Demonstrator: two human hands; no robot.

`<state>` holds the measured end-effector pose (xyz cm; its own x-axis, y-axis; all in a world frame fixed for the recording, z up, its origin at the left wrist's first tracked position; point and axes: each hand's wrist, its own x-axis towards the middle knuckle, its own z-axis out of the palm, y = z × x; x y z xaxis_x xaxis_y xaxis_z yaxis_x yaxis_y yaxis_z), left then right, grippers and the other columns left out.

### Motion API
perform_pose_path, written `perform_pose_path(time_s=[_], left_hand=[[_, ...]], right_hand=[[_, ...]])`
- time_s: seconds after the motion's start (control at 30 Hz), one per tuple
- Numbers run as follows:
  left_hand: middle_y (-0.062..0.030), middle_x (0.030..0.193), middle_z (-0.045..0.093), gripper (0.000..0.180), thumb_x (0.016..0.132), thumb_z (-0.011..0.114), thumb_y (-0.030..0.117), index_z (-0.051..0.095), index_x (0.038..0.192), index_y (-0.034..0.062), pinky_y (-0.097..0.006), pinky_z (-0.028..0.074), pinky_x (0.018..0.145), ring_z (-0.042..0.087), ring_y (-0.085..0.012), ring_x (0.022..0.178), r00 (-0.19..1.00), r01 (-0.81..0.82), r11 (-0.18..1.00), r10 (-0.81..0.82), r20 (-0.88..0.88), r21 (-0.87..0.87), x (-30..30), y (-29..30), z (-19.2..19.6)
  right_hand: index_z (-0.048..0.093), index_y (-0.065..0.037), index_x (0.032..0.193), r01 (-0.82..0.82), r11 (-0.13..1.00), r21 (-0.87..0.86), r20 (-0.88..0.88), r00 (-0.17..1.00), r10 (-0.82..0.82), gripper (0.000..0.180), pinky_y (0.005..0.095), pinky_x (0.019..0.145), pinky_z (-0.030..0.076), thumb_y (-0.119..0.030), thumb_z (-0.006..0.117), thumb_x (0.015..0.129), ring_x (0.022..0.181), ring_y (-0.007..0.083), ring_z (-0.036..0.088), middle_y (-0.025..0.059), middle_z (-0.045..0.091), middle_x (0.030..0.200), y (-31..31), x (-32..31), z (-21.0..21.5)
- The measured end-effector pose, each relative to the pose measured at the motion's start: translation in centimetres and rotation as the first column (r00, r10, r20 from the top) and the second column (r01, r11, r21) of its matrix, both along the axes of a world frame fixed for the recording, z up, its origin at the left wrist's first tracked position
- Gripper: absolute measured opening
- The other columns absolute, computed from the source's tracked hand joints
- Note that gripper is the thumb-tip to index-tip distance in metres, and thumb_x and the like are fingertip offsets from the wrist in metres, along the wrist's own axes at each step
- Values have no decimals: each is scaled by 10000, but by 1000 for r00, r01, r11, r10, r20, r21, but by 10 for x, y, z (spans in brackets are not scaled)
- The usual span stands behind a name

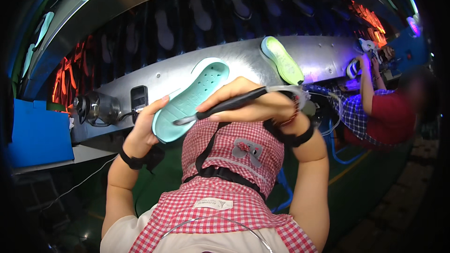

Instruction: Apply adhesive or primer to shoe soles using a brush on an assembly line.

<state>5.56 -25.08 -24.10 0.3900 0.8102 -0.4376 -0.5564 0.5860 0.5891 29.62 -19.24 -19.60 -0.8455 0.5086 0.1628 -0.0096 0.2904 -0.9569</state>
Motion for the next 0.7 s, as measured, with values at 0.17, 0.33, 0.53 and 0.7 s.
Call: perform_pose_path(time_s=[0.17,0.33,0.53,0.7], left_hand=[[-245,1102,538,496,874,427,286,400,1205,-82,-508,514,758,599,-365,907,964,-88,994,100,246,-60,4,0,-20],[-182,1107,559,439,897,421,245,399,1230,-41,-394,491,851,590,-270,973,954,-96,993,112,278,-70,10,3,-32],[-221,1180,505,535,898,374,344,365,1263,-47,-525,475,816,553,-355,1012,944,-331,900,321,82,285,-25,-10,15],[-229,1259,424,577,908,294,378,303,1304,-42,-558,399,896,450,-399,1123,824,-551,667,529,202,501,-86,29,131]], right_hand=[[652,1,936,429,870,-243,-11,896,-445,168,199,514,456,-65,616,785,600,92,598,72,650,789,6,-4,-43],[635,10,985,825,561,71,-193,563,-804,196,189,501,419,-30,600,796,557,51,520,49,632,760,-3,-27,-79],[614,43,987,203,928,-314,-365,876,-315,223,192,511,459,-20,593,775,578,98,570,197,632,954,-45,-11,-34],[553,89,1012,320,732,-602,-387,685,-618,226,179,464,429,-39,511,831,476,96,497,269,580,1030,-20,7,-63]])
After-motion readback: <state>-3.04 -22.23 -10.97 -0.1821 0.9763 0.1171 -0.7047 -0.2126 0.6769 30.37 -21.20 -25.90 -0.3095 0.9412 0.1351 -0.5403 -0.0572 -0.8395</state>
